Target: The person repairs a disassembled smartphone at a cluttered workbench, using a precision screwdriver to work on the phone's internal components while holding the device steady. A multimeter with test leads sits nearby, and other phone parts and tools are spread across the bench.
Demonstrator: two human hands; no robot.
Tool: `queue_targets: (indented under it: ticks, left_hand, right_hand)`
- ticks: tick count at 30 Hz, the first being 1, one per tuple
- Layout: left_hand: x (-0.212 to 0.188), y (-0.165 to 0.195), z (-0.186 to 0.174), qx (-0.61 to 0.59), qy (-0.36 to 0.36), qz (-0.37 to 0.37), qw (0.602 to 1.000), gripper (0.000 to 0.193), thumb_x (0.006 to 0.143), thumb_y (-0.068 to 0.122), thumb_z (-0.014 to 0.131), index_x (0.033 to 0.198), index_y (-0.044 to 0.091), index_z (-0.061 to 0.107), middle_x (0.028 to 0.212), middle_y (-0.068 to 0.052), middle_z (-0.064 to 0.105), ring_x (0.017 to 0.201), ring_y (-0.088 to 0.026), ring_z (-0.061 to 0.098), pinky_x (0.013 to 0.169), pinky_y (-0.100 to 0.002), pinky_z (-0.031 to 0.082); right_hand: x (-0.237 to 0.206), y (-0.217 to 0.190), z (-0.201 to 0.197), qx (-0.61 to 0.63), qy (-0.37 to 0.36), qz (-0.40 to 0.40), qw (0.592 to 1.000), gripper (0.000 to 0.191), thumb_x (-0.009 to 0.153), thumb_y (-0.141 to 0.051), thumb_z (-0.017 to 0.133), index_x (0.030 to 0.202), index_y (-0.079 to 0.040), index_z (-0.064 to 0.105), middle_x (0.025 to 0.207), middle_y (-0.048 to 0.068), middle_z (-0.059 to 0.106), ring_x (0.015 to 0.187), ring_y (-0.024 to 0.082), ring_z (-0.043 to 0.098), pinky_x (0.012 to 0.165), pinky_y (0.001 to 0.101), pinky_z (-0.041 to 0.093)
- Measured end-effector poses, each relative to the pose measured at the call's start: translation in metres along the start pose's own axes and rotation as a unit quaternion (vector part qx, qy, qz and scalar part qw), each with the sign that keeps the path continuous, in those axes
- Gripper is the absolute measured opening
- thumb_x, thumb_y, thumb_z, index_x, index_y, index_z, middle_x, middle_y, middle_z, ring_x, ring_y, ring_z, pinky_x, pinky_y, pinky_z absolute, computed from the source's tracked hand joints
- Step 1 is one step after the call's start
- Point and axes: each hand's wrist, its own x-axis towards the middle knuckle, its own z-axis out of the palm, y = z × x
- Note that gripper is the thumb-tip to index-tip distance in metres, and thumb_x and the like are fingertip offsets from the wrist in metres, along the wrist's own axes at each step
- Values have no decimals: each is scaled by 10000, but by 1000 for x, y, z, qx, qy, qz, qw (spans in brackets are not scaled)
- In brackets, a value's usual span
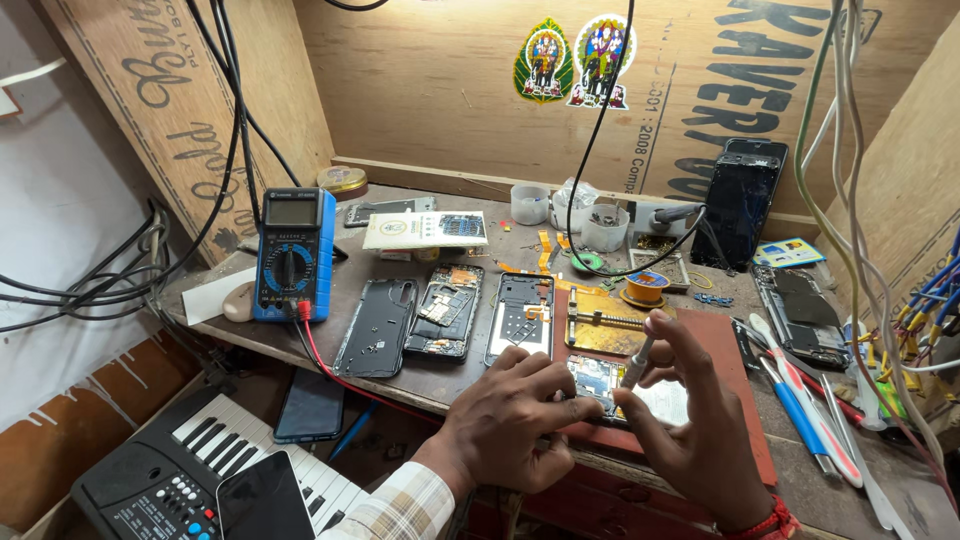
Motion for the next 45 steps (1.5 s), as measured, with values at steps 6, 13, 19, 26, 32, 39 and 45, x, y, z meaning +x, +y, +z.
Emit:
queue_targets:
  ticks: [6,13,19,26,32,39,45]
  left_hand:
    - [0,0,0,-2,5,1,1000,435,743,277,660,1165,194,723,967,-38,588,936,-228,602,885,-396,442]
    - [1,0,0,-8,13,4,1000,444,741,270,665,1174,191,720,977,-39,592,946,-232,606,894,-396,443]
    - [0,1,1,-6,16,2,1000,440,745,269,660,1173,196,726,971,-39,590,948,-232,607,897,-396,445]
    - [1,1,1,-8,13,0,1000,430,746,280,648,1158,184,717,975,-44,591,947,-235,607,897,-401,442]
    - [1,1,1,-13,4,-2,1000,453,736,275,660,1176,188,723,970,-46,590,942,-239,602,892,-404,441]
    - [3,1,1,-13,-1,0,1000,435,736,282,670,1160,198,721,984,-43,600,966,-239,606,911,-406,442]
    - [2,1,0,-12,7,4,1000,530,742,285,672,1263,213,732,996,-45,601,969,-240,604,921,-399,444]
  right_hand:
    - [2,-1,-1,1,3,-23,1000,749,837,0,711,1509,-69,389,1028,108,729,928,178,743,814,341,595]
    - [0,2,-2,51,10,-34,998,715,879,-31,699,1518,-46,377,1233,142,694,1025,193,739,881,343,609]
    - [0,3,1,-27,24,-8,999,736,812,-66,778,1452,-72,415,1293,175,661,1006,206,748,841,356,606]
    - [0,1,-2,71,-17,-35,997,693,914,-24,667,1524,-59,340,1279,170,670,1120,235,735,915,363,609]
    - [0,0,-1,-7,6,-26,1000,789,817,-72,786,1485,-83,366,1092,132,690,957,203,725,842,357,579]
    - [1,2,-4,59,-48,-37,996,722,890,-38,707,1496,-78,316,1166,139,733,1011,212,761,853,355,594]
    - [0,1,-4,48,-48,-46,997,761,857,-40,730,1494,-78,316,1091,156,728,1006,257,763,849,389,588]
